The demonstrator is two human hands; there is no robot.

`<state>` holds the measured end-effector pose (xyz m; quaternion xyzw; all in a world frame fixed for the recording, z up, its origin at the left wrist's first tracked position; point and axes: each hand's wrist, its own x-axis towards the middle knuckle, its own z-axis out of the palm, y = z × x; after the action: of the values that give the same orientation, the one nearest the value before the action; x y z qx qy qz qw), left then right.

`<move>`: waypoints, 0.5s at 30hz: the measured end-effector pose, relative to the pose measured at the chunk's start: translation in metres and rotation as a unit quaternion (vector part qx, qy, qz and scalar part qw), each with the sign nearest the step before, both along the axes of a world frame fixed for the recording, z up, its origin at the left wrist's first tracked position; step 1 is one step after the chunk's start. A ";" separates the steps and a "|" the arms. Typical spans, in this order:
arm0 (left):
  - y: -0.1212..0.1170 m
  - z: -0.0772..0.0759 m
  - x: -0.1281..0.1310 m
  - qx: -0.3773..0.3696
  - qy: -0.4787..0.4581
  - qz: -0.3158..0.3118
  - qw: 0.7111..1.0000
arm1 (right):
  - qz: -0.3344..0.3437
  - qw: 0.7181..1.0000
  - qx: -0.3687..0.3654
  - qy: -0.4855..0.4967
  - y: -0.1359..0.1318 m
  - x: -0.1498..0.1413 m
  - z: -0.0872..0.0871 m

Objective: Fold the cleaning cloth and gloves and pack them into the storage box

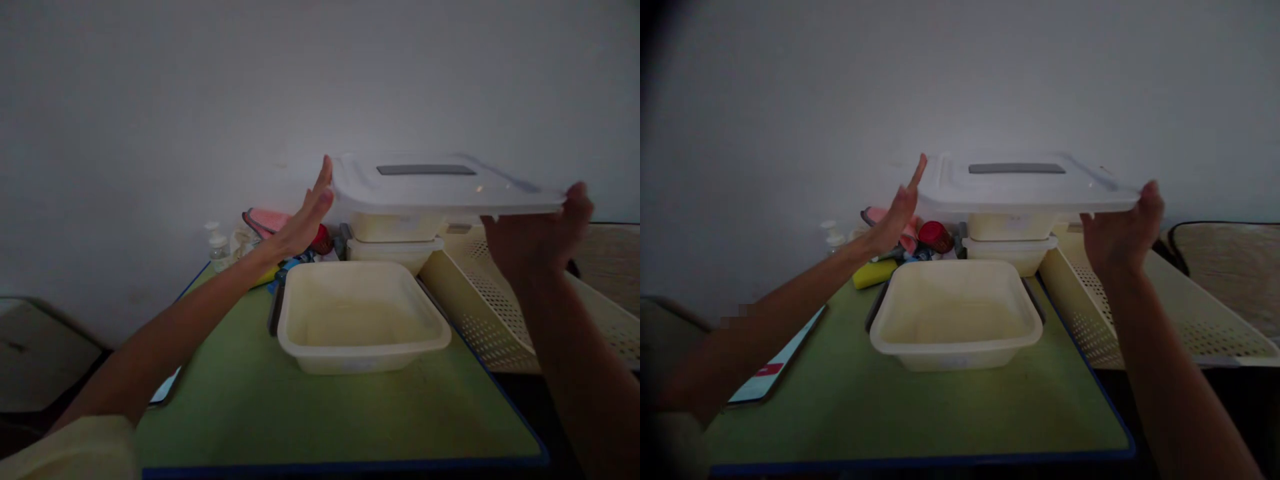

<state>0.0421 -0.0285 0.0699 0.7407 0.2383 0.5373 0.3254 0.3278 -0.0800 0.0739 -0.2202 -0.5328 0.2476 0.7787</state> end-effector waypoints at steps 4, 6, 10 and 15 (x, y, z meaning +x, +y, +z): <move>0.041 0.011 0.036 -0.008 0.120 0.019 0.993 | -0.060 0.995 -0.082 0.008 0.047 0.032 0.019; 0.054 0.009 0.051 -0.032 0.151 0.044 0.987 | -0.090 0.987 -0.135 0.009 0.070 0.043 0.019; 0.073 0.001 0.071 -0.092 0.177 0.088 0.976 | -0.092 0.977 -0.191 0.014 0.108 0.056 0.004; 0.094 -0.008 0.078 -0.091 0.131 0.092 0.983 | -0.083 0.978 -0.194 -0.001 0.138 0.067 -0.015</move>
<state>0.1199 0.0656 0.0619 0.7467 0.3937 0.4394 0.3071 0.3951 0.0582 0.0590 -0.4104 -0.4551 0.2808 0.7387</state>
